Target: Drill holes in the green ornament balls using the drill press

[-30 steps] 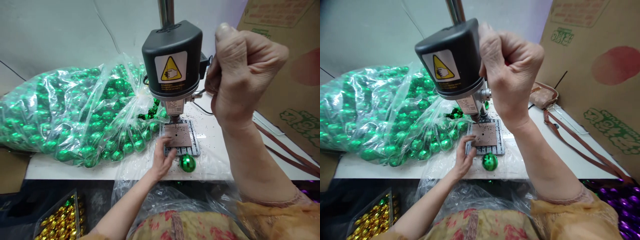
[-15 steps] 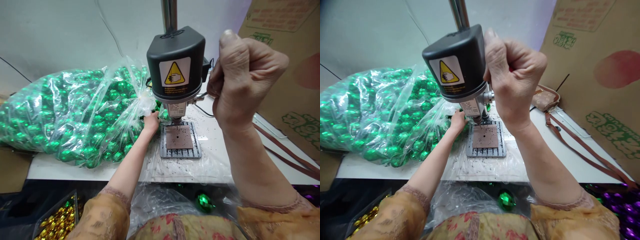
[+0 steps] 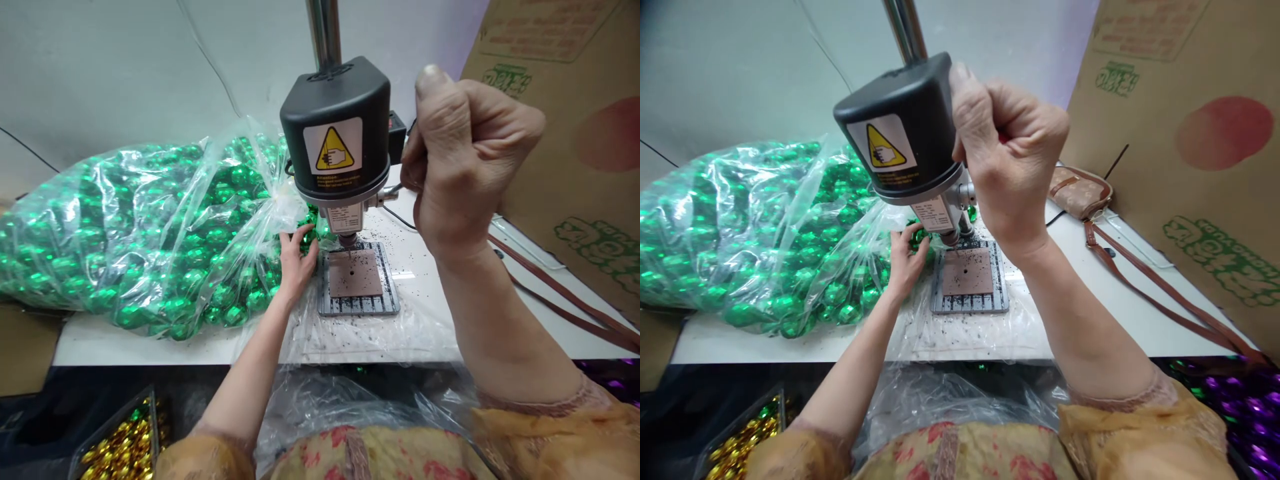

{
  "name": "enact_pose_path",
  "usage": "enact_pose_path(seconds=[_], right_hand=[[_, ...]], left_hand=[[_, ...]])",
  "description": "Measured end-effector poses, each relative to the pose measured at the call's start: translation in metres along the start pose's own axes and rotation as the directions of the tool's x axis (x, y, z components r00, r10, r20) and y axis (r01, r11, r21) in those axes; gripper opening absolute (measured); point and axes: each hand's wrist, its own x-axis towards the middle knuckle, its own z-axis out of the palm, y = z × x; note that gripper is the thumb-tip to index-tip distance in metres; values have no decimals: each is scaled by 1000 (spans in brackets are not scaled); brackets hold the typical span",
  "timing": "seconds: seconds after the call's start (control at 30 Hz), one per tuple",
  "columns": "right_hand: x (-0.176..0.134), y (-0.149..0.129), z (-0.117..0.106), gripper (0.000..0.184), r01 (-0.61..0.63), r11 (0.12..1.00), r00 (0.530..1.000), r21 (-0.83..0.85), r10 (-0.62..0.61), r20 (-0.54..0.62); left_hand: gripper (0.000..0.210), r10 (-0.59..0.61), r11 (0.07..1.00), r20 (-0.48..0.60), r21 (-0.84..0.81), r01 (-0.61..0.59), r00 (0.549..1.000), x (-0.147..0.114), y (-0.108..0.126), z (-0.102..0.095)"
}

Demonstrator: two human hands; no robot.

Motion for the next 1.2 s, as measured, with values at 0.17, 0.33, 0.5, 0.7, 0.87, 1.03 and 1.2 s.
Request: enact_pose_path(seconds=[0.17, 0.33, 0.5, 0.7, 0.87, 1.03, 1.2], right_hand=[[0, 1, 0, 53, 17, 1000, 1000, 24, -17, 1], [0, 2, 0, 55, 28, 999, 999, 24, -27, -19], [0, 1, 0, 57, -7, 996, 1000, -86, 9, 16], [0, 1, -1, 61, -13, 988, 999, -155, 19, 35], [0, 0, -2, 56, 2, 993, 999, -116, 3, 48], [0, -3, -2, 52, -31, 999, 999, 29, 31, 22], [0, -4, -1, 57, -62, 998, 998, -20, 63, 16]], left_hand=[[41, -168, 881, 150, -420, 216, 974, -52, 5, 0], [45, -174, 852, 204, -460, 251, 963, -61, 5, 11], [54, -110, 861, 243, -460, 215, 964, -54, 4, 23], [55, -8, 911, 224, -401, 99, 975, -51, -4, 36], [54, 13, 894, 285, -432, 116, 958, -55, -4, 38], [48, 52, 913, 284, -402, 70, 957, -56, 1, 35], [41, 19, 898, 269, -428, 102, 963, -58, 3, 36]])
